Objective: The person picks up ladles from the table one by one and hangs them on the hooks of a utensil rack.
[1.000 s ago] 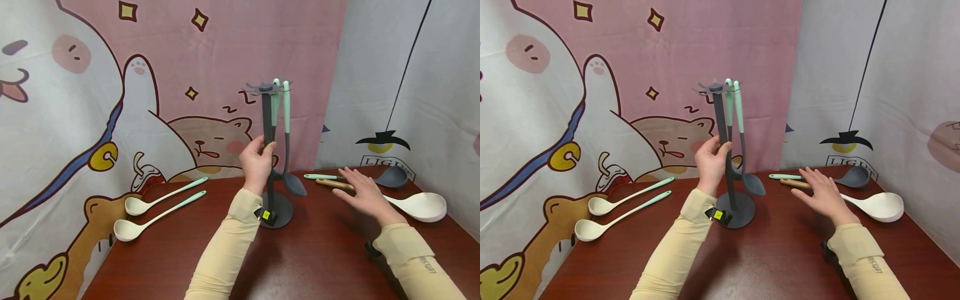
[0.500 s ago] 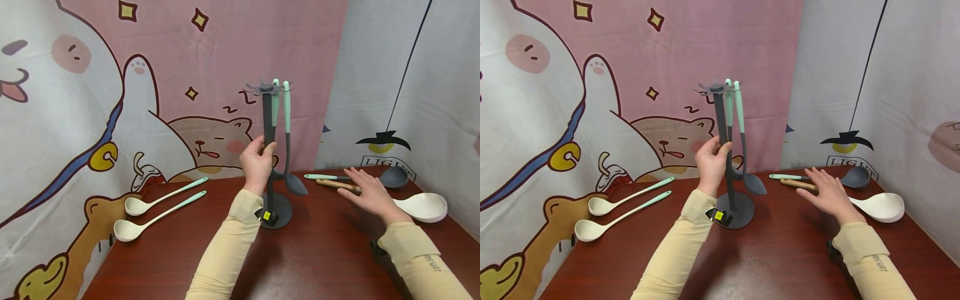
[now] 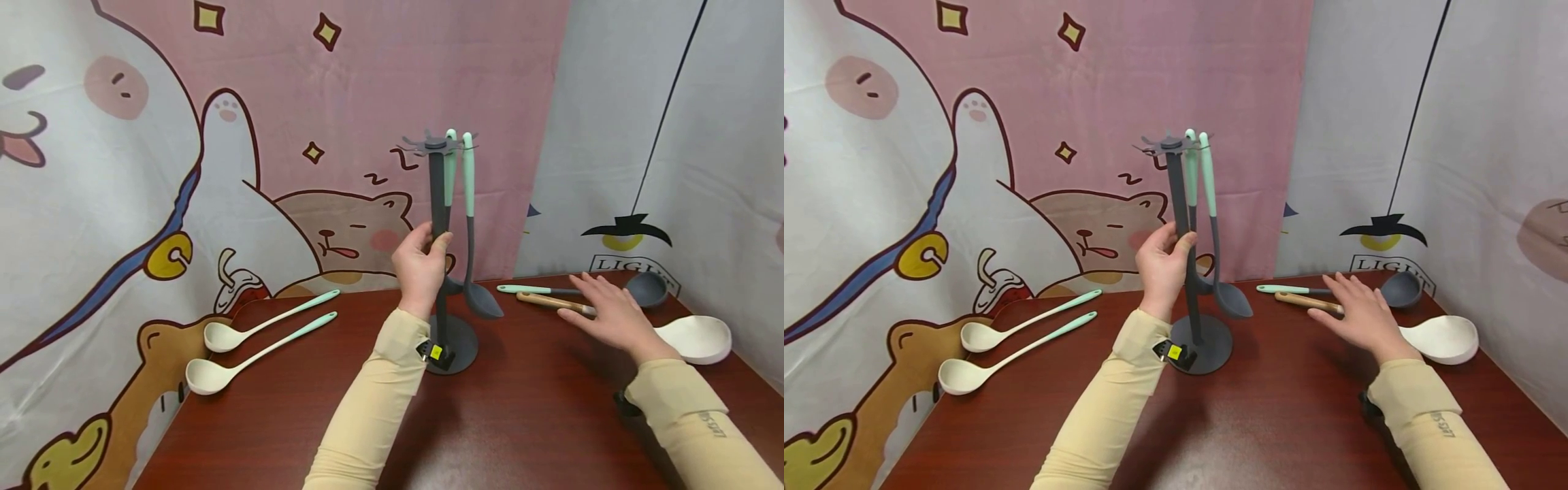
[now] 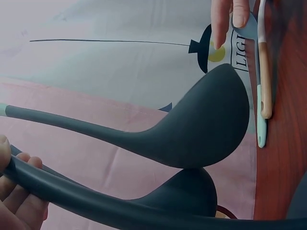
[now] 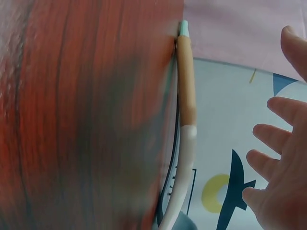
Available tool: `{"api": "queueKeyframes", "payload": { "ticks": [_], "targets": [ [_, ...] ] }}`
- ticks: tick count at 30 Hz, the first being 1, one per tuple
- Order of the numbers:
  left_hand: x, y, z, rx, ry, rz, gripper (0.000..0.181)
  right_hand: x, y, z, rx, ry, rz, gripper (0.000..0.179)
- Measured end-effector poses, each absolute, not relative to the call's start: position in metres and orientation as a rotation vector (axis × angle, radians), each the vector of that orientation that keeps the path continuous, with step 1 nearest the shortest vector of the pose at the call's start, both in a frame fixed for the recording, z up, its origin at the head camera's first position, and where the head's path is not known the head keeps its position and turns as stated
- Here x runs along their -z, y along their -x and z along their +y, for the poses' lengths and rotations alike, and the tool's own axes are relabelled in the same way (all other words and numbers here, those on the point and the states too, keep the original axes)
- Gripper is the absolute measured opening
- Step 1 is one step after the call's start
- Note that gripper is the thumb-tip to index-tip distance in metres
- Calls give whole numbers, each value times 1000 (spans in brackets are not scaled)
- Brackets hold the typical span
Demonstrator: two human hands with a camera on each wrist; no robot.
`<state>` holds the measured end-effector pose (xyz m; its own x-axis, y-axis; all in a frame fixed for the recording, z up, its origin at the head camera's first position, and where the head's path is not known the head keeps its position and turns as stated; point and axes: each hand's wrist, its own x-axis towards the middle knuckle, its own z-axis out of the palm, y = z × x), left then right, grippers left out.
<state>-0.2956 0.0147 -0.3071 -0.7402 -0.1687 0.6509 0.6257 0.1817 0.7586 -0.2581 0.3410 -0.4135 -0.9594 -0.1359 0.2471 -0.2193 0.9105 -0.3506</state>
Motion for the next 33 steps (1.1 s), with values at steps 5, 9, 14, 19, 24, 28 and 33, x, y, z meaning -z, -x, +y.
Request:
{"api": "queueKeyframes", "payload": {
  "ticks": [5,9,14,19,24,28,33],
  "targets": [
    [307,296,14,1586,455,-1824,12,414,260,346,-535,-249,-2902,89],
    [306,296,13,1568,460,-1828,13,415,262,352,-523,-237,-2934,91],
    [305,295,12,1560,456,-1851,14,418,263,359,-499,-226,-2955,91],
    [305,296,12,1558,464,-1866,13,420,264,363,-478,-202,-2979,92],
    [305,297,11,1576,475,-1874,12,419,264,365,-437,-188,-3002,94],
    [305,296,10,1575,476,-1888,12,419,264,367,-414,-179,-3019,95],
    [305,296,10,1568,471,-1894,12,419,265,371,-370,-172,-3030,94]
  ]
}}
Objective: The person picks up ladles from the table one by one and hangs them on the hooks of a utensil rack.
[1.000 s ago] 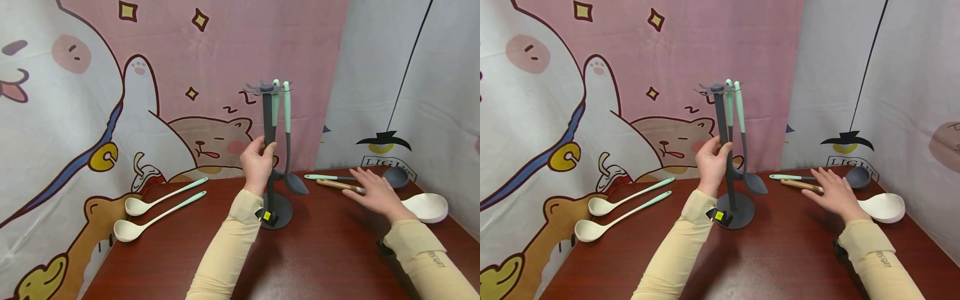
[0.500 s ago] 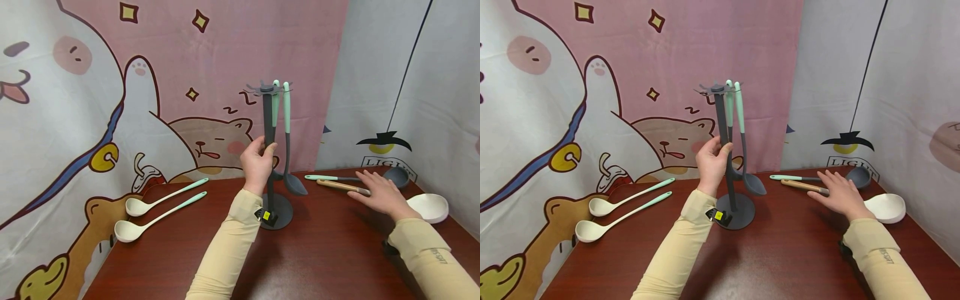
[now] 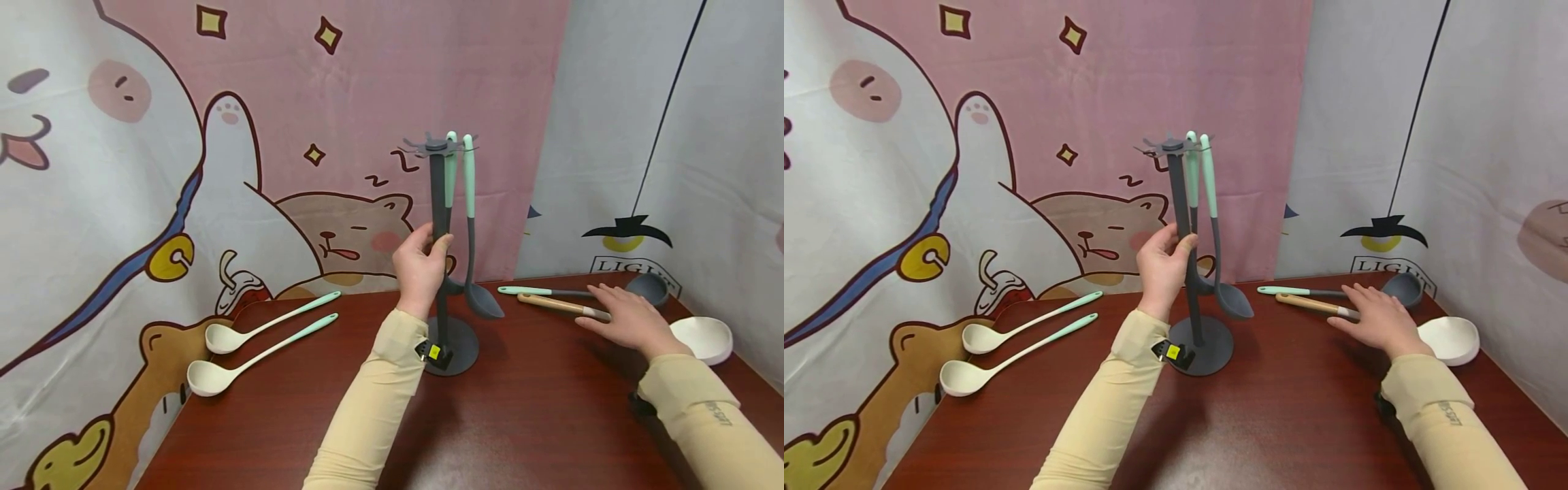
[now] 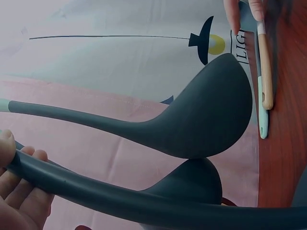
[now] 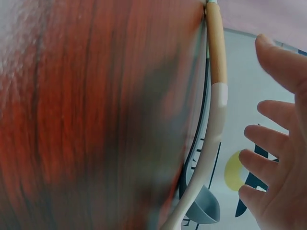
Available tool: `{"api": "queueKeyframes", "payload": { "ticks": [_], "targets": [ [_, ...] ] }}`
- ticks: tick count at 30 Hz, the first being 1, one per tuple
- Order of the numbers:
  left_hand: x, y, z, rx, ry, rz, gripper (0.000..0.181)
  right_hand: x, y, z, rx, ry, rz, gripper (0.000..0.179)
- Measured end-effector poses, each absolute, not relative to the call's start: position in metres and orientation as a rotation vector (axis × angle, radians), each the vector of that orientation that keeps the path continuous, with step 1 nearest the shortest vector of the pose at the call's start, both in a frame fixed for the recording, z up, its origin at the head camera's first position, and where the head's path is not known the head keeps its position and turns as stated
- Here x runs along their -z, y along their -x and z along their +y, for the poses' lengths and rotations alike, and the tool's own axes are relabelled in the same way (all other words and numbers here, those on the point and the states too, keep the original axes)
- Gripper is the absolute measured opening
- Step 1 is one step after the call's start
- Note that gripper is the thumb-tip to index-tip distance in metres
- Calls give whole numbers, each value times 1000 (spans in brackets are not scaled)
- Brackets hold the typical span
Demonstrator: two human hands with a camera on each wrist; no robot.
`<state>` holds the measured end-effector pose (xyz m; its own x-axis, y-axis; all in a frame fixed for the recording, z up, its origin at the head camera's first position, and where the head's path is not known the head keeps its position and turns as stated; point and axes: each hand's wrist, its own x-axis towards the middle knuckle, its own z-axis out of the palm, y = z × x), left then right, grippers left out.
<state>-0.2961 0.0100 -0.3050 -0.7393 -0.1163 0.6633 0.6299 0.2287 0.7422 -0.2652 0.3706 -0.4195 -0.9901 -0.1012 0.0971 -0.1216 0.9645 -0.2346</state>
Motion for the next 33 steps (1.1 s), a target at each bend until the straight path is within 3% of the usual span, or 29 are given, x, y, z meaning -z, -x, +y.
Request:
{"api": "queueKeyframes", "payload": {
  "ticks": [33],
  "targets": [
    [307,297,9,1546,475,-1913,15,427,274,386,-411,-50,-3094,65]
  ]
}}
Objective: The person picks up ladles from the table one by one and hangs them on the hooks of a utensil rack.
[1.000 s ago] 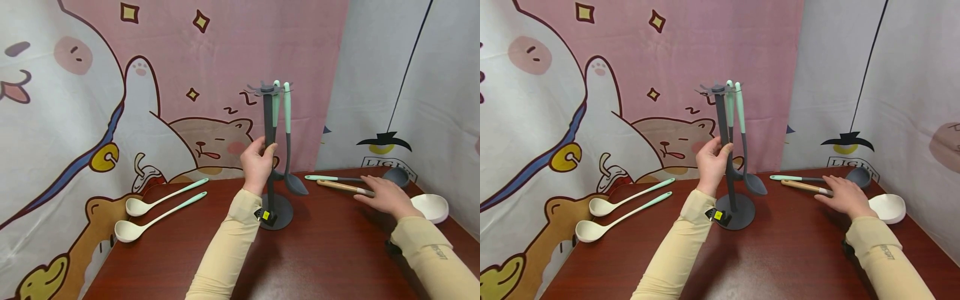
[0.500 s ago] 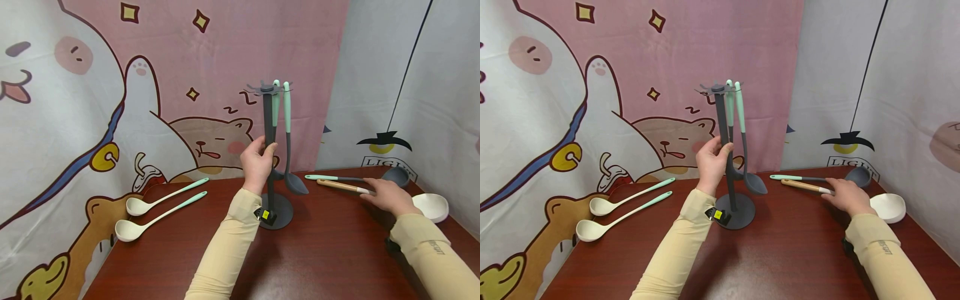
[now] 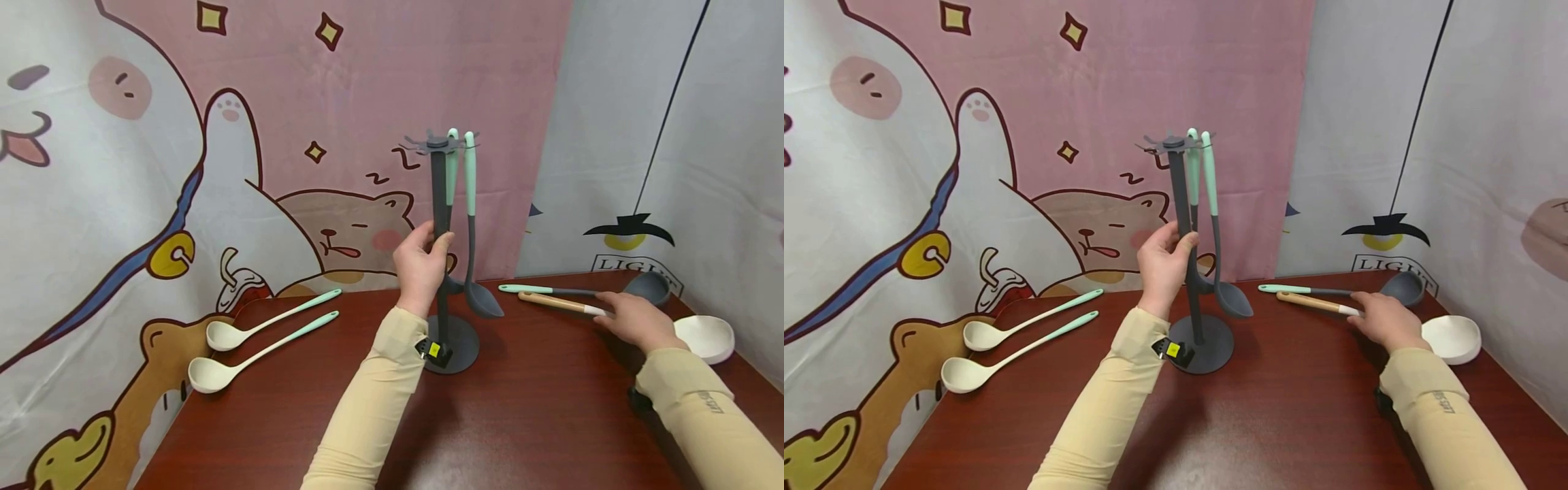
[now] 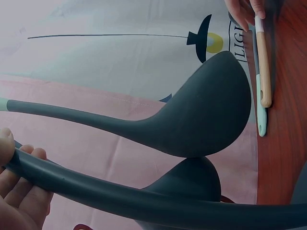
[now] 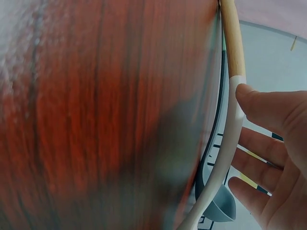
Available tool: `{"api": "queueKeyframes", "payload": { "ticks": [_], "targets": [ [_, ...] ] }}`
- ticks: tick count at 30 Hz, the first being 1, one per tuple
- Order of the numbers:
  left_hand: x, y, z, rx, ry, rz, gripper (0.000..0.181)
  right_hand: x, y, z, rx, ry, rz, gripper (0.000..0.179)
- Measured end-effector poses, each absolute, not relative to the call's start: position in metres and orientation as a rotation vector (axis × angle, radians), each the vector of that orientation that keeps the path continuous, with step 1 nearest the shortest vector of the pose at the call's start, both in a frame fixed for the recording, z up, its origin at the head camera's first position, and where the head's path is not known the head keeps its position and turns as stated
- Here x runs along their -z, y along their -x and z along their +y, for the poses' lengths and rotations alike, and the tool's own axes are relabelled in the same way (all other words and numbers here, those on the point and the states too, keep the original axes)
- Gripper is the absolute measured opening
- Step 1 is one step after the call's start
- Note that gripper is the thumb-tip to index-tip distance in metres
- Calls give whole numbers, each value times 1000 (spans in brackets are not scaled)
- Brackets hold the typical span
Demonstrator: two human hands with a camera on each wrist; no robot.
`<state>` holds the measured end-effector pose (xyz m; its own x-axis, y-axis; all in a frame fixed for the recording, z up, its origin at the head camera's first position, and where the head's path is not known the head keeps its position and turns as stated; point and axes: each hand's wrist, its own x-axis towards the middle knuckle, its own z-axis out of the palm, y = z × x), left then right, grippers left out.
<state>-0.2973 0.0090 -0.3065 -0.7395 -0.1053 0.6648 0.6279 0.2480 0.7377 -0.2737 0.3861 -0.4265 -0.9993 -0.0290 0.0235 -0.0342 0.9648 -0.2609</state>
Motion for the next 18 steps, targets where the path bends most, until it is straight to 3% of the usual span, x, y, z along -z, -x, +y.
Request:
{"api": "queueKeyframes", "payload": {
  "ticks": [18],
  "targets": [
    [307,297,9,1562,484,-1910,15,427,276,387,-446,-40,-3078,48]
  ]
}}
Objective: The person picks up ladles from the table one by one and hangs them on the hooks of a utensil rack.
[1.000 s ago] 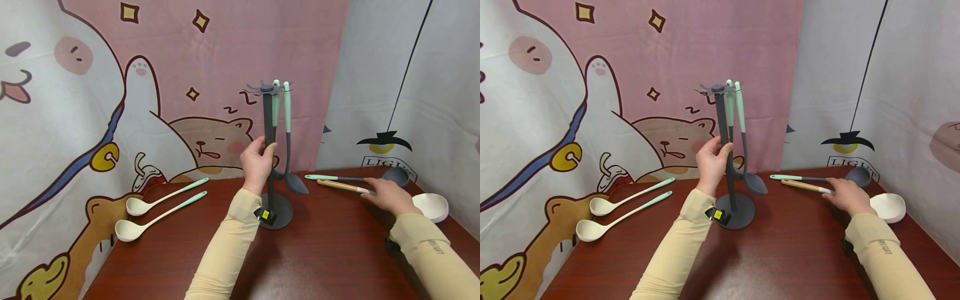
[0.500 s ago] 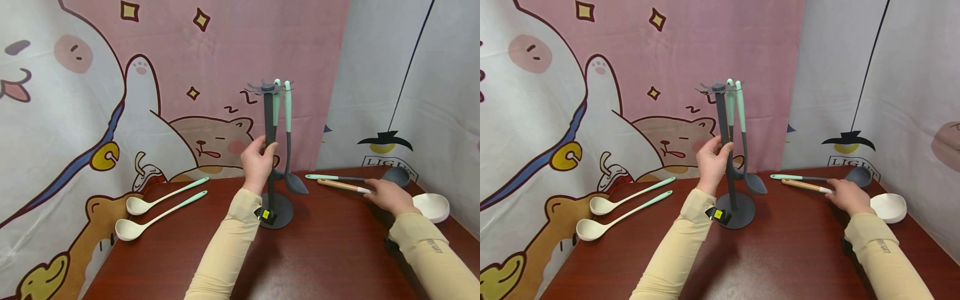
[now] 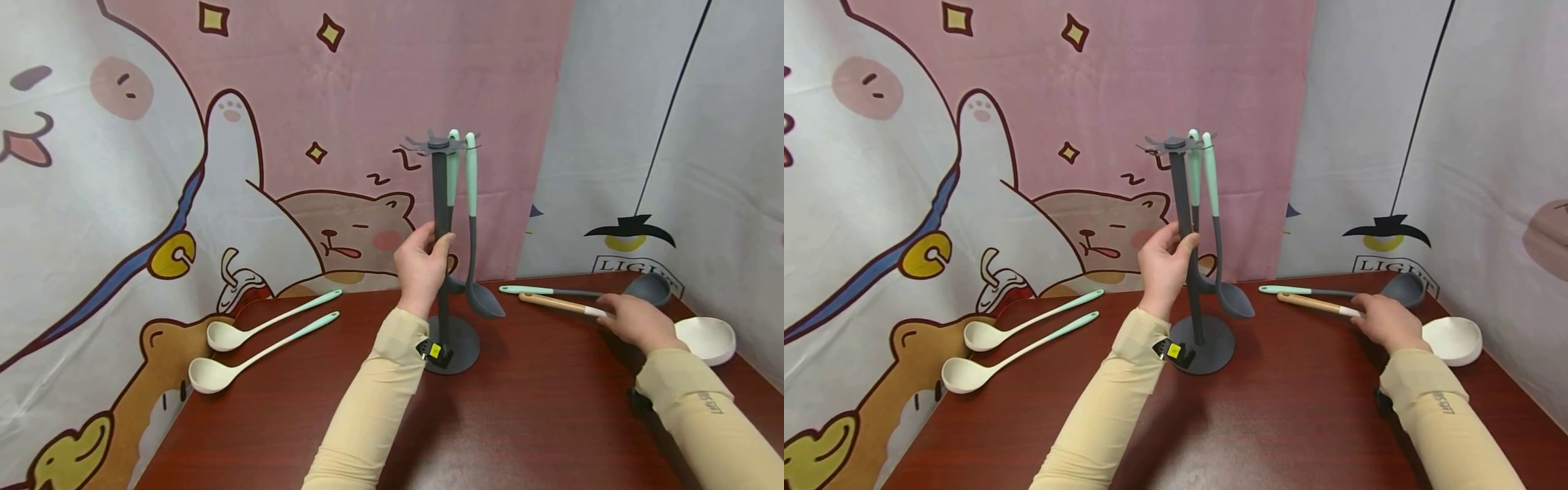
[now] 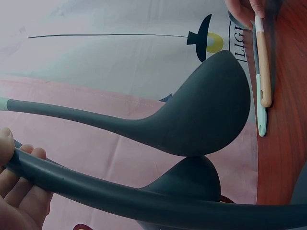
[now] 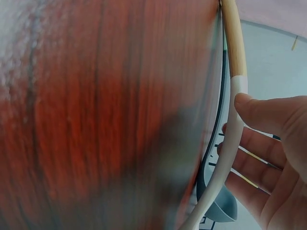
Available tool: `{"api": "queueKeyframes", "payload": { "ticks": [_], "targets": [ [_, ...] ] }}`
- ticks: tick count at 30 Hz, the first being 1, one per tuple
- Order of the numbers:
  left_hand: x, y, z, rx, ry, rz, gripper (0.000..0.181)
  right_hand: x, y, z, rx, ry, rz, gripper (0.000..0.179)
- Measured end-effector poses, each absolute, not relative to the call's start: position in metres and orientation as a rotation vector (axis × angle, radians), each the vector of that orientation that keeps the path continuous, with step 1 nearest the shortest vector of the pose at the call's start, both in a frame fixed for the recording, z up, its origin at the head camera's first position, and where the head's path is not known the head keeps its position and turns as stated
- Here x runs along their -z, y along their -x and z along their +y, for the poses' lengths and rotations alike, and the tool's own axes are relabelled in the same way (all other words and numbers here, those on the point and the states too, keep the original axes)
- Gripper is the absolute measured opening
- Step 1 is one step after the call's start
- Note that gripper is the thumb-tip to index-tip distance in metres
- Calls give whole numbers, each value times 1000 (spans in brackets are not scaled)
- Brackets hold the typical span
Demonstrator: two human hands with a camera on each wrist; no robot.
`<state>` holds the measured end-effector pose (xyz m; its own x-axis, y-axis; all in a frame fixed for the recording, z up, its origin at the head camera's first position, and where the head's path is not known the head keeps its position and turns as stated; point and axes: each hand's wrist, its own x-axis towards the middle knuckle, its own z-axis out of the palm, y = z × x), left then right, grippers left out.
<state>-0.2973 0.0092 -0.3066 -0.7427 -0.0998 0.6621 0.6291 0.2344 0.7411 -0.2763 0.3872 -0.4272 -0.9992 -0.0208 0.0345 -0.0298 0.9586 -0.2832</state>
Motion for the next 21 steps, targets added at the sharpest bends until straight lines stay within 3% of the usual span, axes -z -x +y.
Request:
{"api": "queueKeyframes", "payload": {
  "ticks": [8,21],
  "targets": [
    [306,297,9,1567,483,-1908,15,429,277,388,-481,-24,-3061,27],
    [306,296,9,1575,467,-1918,16,428,275,386,-469,-16,-3060,15]
  ]
}}
